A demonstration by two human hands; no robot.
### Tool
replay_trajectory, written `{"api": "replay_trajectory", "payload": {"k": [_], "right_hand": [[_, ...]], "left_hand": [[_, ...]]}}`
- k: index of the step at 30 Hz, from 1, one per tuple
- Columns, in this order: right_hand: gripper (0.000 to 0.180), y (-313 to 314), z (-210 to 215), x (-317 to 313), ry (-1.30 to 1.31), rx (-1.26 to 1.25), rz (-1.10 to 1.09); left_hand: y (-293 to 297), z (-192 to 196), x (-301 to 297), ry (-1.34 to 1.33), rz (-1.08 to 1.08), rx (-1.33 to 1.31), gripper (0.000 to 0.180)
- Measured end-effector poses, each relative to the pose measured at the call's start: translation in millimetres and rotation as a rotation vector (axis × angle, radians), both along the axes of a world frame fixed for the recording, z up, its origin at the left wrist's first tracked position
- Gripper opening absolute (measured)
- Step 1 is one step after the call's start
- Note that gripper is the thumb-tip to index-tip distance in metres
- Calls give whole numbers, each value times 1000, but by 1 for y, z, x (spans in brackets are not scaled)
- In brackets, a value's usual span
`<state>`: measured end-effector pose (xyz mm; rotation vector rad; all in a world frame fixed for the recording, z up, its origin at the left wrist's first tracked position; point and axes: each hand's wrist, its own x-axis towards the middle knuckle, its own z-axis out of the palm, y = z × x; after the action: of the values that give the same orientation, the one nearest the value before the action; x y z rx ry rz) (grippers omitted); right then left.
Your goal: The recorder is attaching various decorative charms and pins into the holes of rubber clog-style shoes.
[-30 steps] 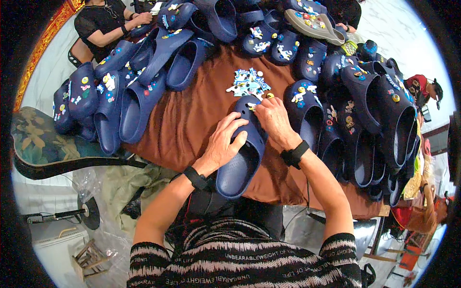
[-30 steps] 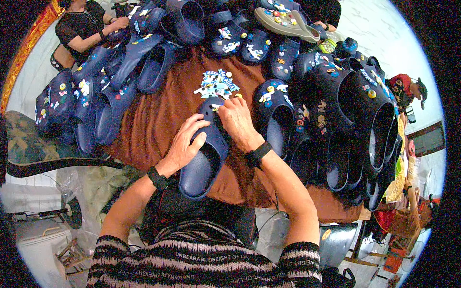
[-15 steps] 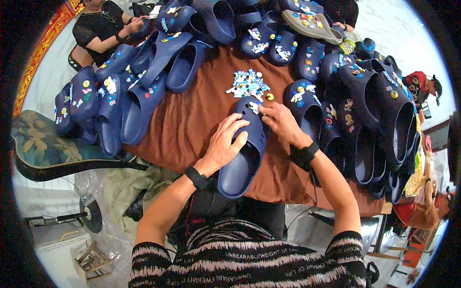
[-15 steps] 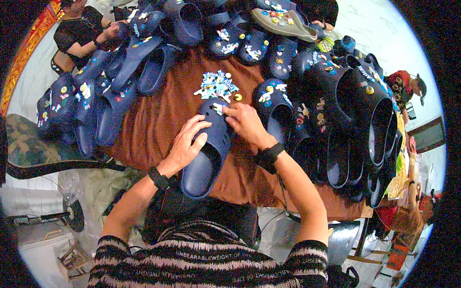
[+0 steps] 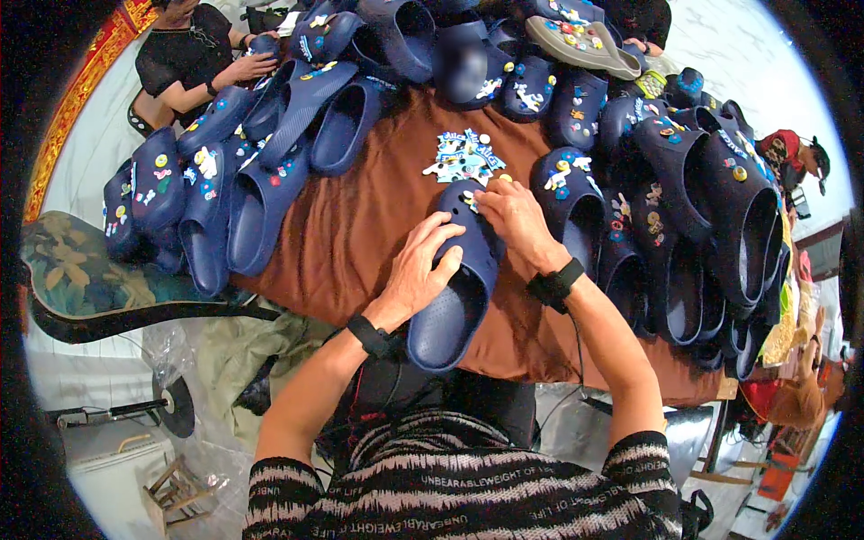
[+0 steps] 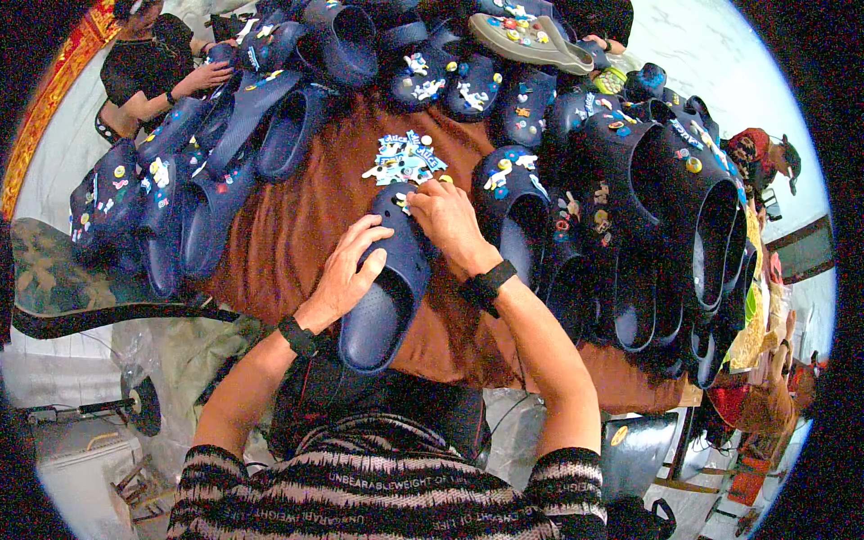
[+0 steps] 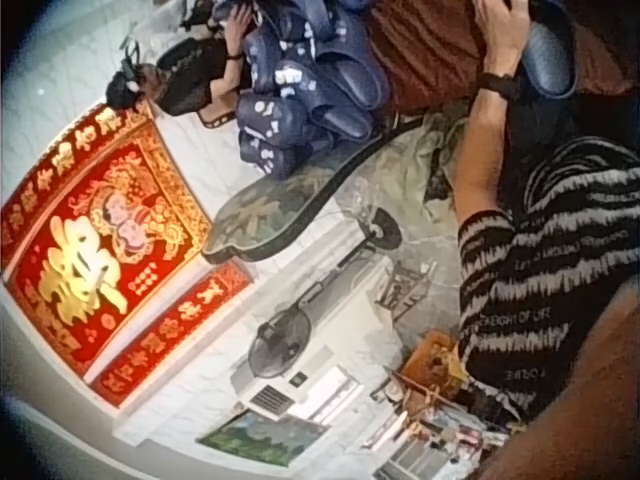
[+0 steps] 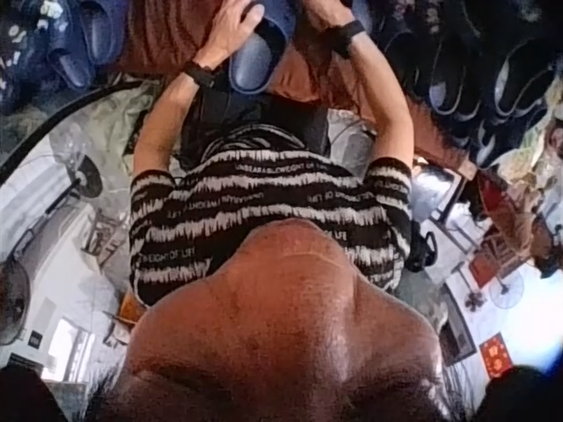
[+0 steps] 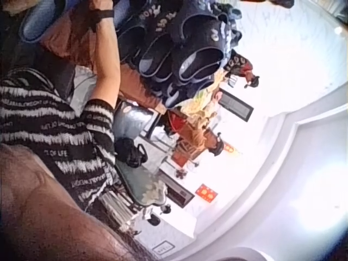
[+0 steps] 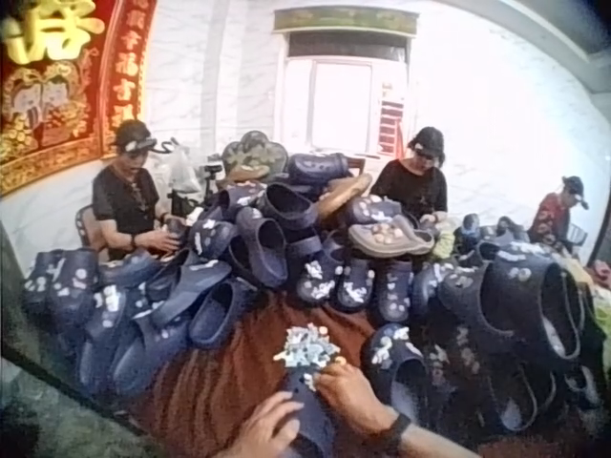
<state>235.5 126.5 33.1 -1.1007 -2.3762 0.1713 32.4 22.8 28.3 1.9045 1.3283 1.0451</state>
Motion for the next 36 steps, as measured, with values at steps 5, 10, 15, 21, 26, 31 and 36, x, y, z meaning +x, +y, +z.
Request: {"api": "replay_trajectory", "payload": {"k": [5, 10, 15, 21, 26, 31, 36], "right_hand": [[21, -7, 3, -11, -106, 100, 36], [22, 2, 7, -5, -60, 103, 39], [17, -2, 5, -2, 75, 6, 57], [13, 4, -4, 6, 180, -92, -27], [11, 7, -1, -6, 354, -40, -42], [10, 6, 4, -23, 239, 90, 86], [9, -1, 1, -29, 171, 100, 109]], "left_hand": [[1, -5, -2, 28, 18, 19, 37], [0, -4, -1, 8, 14, 7, 38], [0, -5, -1, 11, 9, 20, 38], [0, -4, -1, -9, 4, 17, 38], [-1, -4, -3, -9, 12, 11, 38], [-1, -4, -2, -27, 1, 9, 38], [-1, -4, -2, -33, 5, 10, 39]]}}
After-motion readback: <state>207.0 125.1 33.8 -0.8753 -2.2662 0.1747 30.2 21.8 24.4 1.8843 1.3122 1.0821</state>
